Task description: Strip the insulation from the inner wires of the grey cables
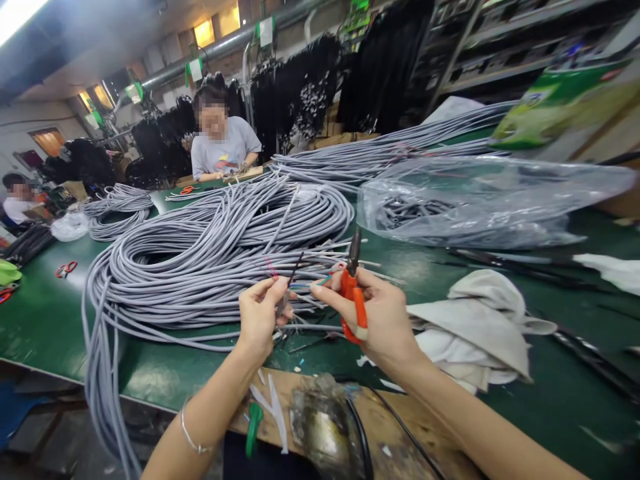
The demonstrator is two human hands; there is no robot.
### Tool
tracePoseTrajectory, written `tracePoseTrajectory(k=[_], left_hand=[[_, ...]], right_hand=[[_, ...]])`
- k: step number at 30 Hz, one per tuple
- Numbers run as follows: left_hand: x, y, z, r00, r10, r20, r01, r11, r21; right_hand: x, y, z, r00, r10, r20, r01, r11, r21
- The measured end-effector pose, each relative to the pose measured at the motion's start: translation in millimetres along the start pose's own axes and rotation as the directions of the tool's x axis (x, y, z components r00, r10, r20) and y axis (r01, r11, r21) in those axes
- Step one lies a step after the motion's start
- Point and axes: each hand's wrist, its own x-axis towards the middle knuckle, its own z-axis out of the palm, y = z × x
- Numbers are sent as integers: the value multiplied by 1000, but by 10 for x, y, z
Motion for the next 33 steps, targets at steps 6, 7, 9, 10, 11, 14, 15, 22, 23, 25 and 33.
tracePoseTrajectory(k=[6, 7, 9, 10, 11, 14, 15, 22, 23, 25, 33], left_hand=[[-29, 74, -48, 949, -74, 307, 93, 995, -46], [-35, 78, -57, 943, -43, 331, 57, 998, -32], [-43, 79, -75, 938, 78, 338, -89, 996, 18], [-46, 79, -85, 933, 158, 324, -185, 981, 55], [-49, 79, -94, 921, 244, 304, -285, 954, 98], [-63, 86, -125, 849, 455, 267, -514, 828, 224], [-69, 88, -134, 823, 498, 274, -562, 785, 261], [-112, 80, -148, 729, 580, 363, -684, 625, 376], [-114, 73, -144, 734, 577, 359, -679, 641, 359], [-114, 58, -137, 763, 552, 337, -645, 693, 323], [-76, 44, -119, 863, 401, 307, -480, 841, 250]], right_hand=[[73, -43, -82, 966, 191, 174, -200, 979, 39], [72, -52, -104, 960, 181, 212, -184, 983, -6], [57, -70, -147, 959, 93, 269, -52, 987, -154], [45, -78, -165, 958, 14, 288, 59, 968, -243], [30, -83, -180, 948, -80, 308, 184, 928, -323], [-8, -68, -204, 867, -314, 388, 477, 748, -461], [-15, -48, -208, 840, -360, 406, 531, 700, -478], [-32, 152, -252, 684, -570, 456, 712, 387, -585], [-37, 162, -254, 668, -583, 462, 718, 343, -606], [-46, 165, -255, 647, -585, 489, 727, 282, -625], [-53, 127, -266, 705, -481, 521, 707, 413, -574]])
